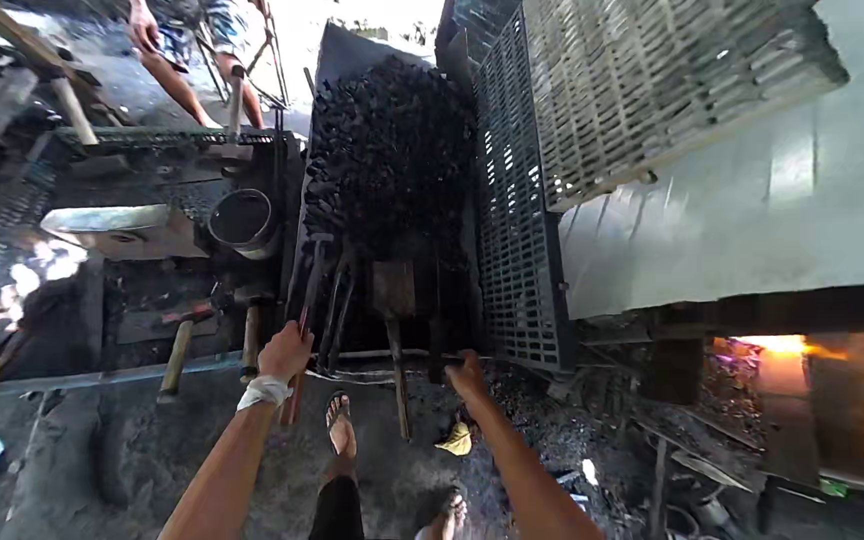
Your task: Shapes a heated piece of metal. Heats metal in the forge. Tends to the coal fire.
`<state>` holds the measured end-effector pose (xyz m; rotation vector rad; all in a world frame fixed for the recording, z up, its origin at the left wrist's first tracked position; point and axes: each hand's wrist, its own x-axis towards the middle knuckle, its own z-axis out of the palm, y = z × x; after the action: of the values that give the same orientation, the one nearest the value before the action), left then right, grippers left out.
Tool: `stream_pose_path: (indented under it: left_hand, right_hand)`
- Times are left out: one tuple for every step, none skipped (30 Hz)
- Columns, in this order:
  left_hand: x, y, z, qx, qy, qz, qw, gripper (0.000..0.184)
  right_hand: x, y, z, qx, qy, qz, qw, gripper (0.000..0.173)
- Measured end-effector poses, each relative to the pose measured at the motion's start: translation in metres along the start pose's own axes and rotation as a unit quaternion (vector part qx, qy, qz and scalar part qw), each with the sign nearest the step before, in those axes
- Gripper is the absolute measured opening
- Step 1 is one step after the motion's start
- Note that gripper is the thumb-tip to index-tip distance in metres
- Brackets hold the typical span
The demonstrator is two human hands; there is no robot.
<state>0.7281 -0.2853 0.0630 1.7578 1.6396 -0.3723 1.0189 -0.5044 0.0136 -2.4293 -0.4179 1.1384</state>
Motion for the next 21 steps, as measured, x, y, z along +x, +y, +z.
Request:
stream_pose_path:
  left_hand:
    - [0.000,0.006,-0.005,0.022,0.000,-0.002,1.000,0.052]
    - [-0.005,0.011,-0.007,0.031,0.008,0.000,0.999,0.055]
    - [-0.013,0.016,-0.003,0.034,0.019,0.011,0.999,0.056]
    - [-0.021,0.019,0.002,0.032,0.024,0.027,0.999,0.055]
    - [-0.030,0.022,0.008,0.033,0.010,0.038,0.999,0.052]
    - [-0.040,0.026,0.014,0.033,-0.020,0.043,0.998,0.047]
    - [-0.051,0.029,0.022,0.029,-0.057,0.048,0.997,0.043]
    - [-0.060,0.030,0.034,0.017,-0.100,0.056,0.993,0.039]
    - [-0.065,0.029,0.050,0.003,-0.142,0.066,0.988,0.038]
    - [-0.066,0.027,0.070,-0.026,-0.181,0.075,0.980,0.041]
    - [-0.065,0.024,0.090,-0.072,-0.214,0.082,0.971,0.045]
    - [-0.061,0.023,0.109,-0.142,-0.242,0.087,0.956,0.049]
    - [-0.057,0.025,0.126,-0.214,-0.267,0.078,0.936,0.057]
    - [-0.052,0.030,0.141,-0.282,-0.288,0.061,0.913,0.067]
    - [-0.046,0.038,0.155,-0.343,-0.307,0.043,0.887,0.076]
    - [-0.039,0.046,0.167,-0.399,-0.323,0.021,0.858,0.078]
    - [-0.035,0.055,0.175,-0.447,-0.334,-0.001,0.830,0.073]
    - [-0.034,0.063,0.175,-0.483,-0.339,-0.015,0.807,0.064]
    - [-0.039,0.069,0.168,-0.506,-0.343,-0.021,0.791,0.056]
    - [-0.048,0.072,0.156,-0.514,-0.339,-0.020,0.787,0.050]
    - [-0.062,0.070,0.141,-0.510,-0.329,-0.016,0.794,0.045]
  right_hand:
    - [0.004,-0.009,-0.007,0.001,-0.021,0.006,1.000,0.046]
    - [0.008,-0.018,-0.013,-0.018,-0.038,0.011,0.999,0.041]
    - [0.011,-0.024,-0.015,-0.060,-0.046,0.018,0.997,0.041]
    - [0.012,-0.027,-0.012,-0.103,-0.045,0.024,0.993,0.044]
    - [0.012,-0.028,-0.003,-0.138,-0.037,0.027,0.989,0.049]
    - [0.010,-0.031,0.008,-0.170,-0.026,0.035,0.984,0.056]
    - [0.006,-0.034,0.019,-0.194,-0.007,0.046,0.980,0.062]
    - [0.005,-0.036,0.029,-0.204,0.020,0.052,0.977,0.065]
    - [0.007,-0.038,0.035,-0.209,0.045,0.056,0.975,0.065]
    - [0.009,-0.041,0.038,-0.206,0.058,0.061,0.975,0.066]
    - [0.010,-0.046,0.038,-0.190,0.062,0.068,0.978,0.068]
    - [0.011,-0.051,0.036,-0.153,0.061,0.069,0.984,0.071]
    - [0.009,-0.057,0.032,-0.103,0.063,0.065,0.991,0.074]
    - [0.005,-0.063,0.026,-0.048,0.060,0.057,0.995,0.074]
    - [-0.003,-0.072,0.018,-0.002,0.055,0.048,0.997,0.070]
    - [-0.014,-0.083,0.009,0.010,0.054,0.035,0.998,0.061]
    - [-0.026,-0.094,0.001,-0.004,0.057,0.019,0.998,0.054]
    - [-0.040,-0.107,-0.007,-0.021,0.052,0.006,0.998,0.052]
    - [-0.052,-0.121,-0.013,-0.049,0.044,-0.009,0.998,0.053]
    - [-0.061,-0.138,-0.018,-0.095,0.036,-0.026,0.994,0.056]
    - [-0.067,-0.162,-0.021,-0.156,0.028,-0.043,0.986,0.059]
